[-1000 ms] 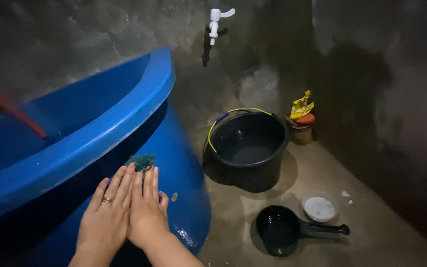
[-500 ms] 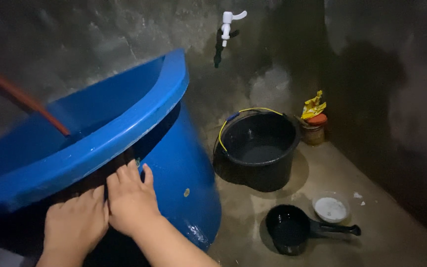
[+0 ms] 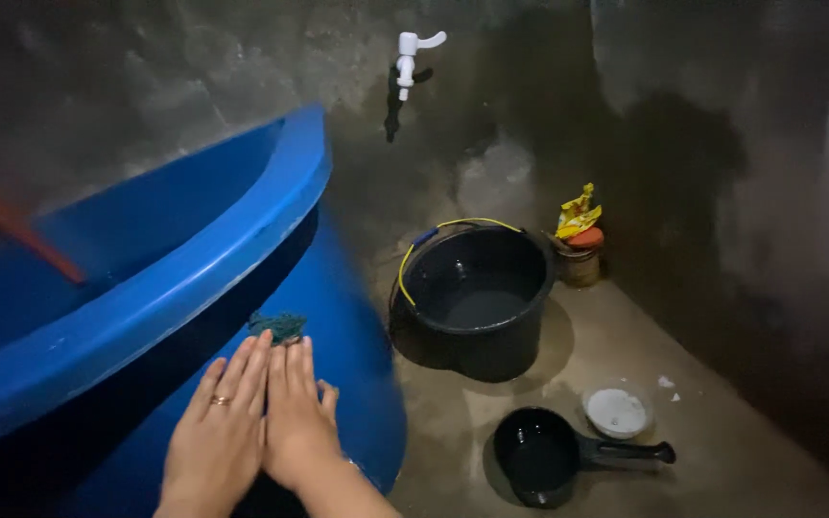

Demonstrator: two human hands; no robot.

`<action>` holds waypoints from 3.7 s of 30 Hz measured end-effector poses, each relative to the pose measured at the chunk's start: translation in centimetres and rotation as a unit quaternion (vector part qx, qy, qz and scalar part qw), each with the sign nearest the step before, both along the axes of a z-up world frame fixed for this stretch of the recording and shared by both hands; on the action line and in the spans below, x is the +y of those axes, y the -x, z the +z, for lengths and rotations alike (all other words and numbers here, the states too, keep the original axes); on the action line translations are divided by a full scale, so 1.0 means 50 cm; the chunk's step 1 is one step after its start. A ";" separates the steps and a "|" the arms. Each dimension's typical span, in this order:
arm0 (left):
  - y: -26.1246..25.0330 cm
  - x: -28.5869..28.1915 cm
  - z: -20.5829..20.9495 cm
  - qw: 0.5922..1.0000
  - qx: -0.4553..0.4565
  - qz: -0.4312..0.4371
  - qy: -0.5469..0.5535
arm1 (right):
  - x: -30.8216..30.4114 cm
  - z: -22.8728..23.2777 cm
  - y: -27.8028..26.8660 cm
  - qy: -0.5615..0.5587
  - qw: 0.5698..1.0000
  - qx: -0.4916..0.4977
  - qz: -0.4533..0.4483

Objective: Scrubbing and cleaning the exterior surface of a large blue water tub with a sponge.

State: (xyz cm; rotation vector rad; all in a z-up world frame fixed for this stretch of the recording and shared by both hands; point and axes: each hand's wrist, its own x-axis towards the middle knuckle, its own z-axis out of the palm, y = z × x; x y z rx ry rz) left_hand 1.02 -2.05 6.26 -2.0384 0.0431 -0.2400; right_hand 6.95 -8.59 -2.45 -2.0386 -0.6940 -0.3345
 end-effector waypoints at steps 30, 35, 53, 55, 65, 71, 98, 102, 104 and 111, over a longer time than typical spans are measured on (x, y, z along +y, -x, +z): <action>-0.088 -0.079 0.142 0.993 -0.024 0.029 -0.113 | -0.066 0.145 -0.117 -0.104 0.989 -0.097 0.032; -0.118 -0.087 0.144 0.996 -0.018 0.025 -0.080 | -0.062 0.140 -0.144 -0.094 0.993 -0.059 0.025; -0.195 -0.008 -0.146 0.959 0.017 -0.222 0.176 | -0.089 -0.016 -0.122 0.025 0.975 0.209 0.071; -0.192 0.026 -0.204 0.803 -0.046 -0.441 0.399 | -0.095 -0.025 -0.104 0.050 0.966 0.241 0.080; -0.034 0.066 -0.212 0.960 0.030 -0.166 0.223 | -0.028 -0.098 0.011 0.095 0.950 0.265 0.137; -0.013 0.124 -0.147 0.898 -0.056 -0.289 0.327 | 0.022 -0.081 0.036 -0.020 0.992 0.094 0.086; -0.095 -0.015 -0.178 0.999 0.042 -0.019 -0.028 | -0.060 -0.101 -0.061 0.044 0.969 0.234 0.062; -0.086 -0.021 -0.195 0.994 0.110 0.017 -0.010 | -0.046 -0.145 -0.068 0.070 0.954 0.278 0.089; -0.075 -0.015 -0.213 0.989 0.137 0.043 0.018 | -0.050 -0.142 -0.052 0.088 0.943 0.301 0.107; -0.055 0.133 -0.348 0.873 0.004 -0.302 0.384 | 0.013 -0.213 -0.016 0.121 0.946 0.277 0.118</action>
